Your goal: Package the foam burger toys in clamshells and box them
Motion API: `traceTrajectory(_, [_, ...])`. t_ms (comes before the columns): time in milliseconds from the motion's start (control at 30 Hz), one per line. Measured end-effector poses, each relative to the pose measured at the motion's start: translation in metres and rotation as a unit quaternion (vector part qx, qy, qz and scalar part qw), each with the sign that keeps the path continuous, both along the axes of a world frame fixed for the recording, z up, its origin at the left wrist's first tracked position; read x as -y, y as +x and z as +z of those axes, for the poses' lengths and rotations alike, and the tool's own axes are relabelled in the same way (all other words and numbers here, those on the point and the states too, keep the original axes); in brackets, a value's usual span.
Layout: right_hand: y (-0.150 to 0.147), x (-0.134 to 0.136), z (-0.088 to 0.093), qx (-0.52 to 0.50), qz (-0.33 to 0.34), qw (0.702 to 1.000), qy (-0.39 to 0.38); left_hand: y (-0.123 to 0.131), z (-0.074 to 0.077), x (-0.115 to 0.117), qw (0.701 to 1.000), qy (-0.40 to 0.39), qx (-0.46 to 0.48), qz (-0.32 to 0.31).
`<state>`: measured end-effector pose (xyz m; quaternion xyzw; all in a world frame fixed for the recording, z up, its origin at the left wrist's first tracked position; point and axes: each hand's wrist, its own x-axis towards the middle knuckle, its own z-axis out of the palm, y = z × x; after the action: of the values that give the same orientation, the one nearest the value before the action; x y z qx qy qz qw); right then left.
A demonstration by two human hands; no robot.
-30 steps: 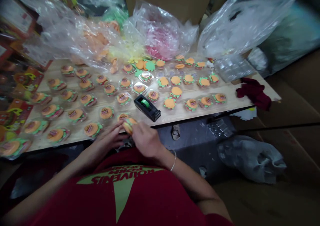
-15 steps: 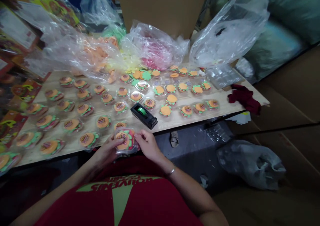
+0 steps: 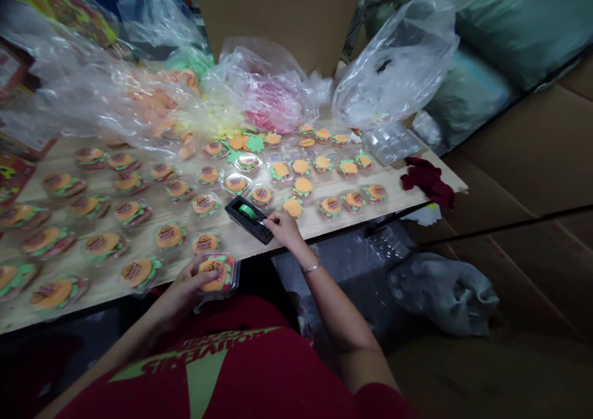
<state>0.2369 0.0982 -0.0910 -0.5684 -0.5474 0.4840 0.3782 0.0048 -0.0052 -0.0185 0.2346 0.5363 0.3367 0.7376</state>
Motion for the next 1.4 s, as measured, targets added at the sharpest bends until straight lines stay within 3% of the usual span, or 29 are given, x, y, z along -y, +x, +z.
traceTrajectory(200, [0.018, 0.030, -0.021, -0.079, 0.003, 0.997, -0.023, -0.001, -0.008, -0.006, 1.000, -0.004, 0.006, 0.007])
traceTrajectory(400, [0.014, 0.032, -0.035, -0.034, -0.042, 0.998, 0.008, 0.015, -0.007, -0.024, 0.997, 0.005, 0.069, 0.023])
traceTrajectory(567, [0.007, 0.050, -0.012, -0.050, -0.033, 0.998, 0.008, 0.023, 0.001, -0.027, 0.995, 0.011, 0.094, 0.032])
traceTrajectory(700, [0.000, 0.077, 0.019, -0.154, 0.115, 0.981, -0.023, 0.027, 0.002, -0.022, 0.995, 0.025, 0.091, 0.012])
traceTrajectory(800, [-0.006, 0.086, 0.036, -0.096, 0.168, 0.981, -0.020, 0.031, 0.002, -0.019, 0.995, 0.038, 0.093, 0.007])
traceTrajectory(867, [-0.011, 0.089, 0.043, -0.012, 0.131, 0.991, 0.014, 0.033, 0.003, -0.018, 0.995, 0.045, 0.088, 0.013])
traceTrajectory(1000, [-0.018, 0.096, 0.052, 0.118, -0.026, 0.984, 0.128, 0.040, 0.003, -0.016, 0.995, 0.058, 0.075, 0.039])
traceTrajectory(1067, [-0.018, 0.097, 0.053, 0.091, -0.042, 0.988, 0.114, 0.047, 0.000, -0.015, 0.993, 0.087, 0.064, 0.054])
traceTrajectory(1133, [-0.017, 0.096, 0.049, 0.001, -0.037, 0.998, 0.046, 0.056, -0.004, -0.016, 0.989, 0.129, 0.038, 0.058])
traceTrajectory(1233, [-0.011, 0.091, 0.037, -0.123, -0.092, 0.988, -0.016, 0.073, -0.010, -0.020, 0.984, 0.176, -0.002, 0.041])
traceTrajectory(1333, [-0.002, 0.091, 0.027, -0.153, -0.178, 0.972, 0.017, 0.093, -0.011, -0.029, 0.984, 0.175, 0.000, 0.030])
traceTrajectory(1400, [0.004, 0.094, 0.025, -0.094, -0.244, 0.962, 0.075, 0.105, -0.009, -0.033, 0.985, 0.171, 0.012, 0.023])
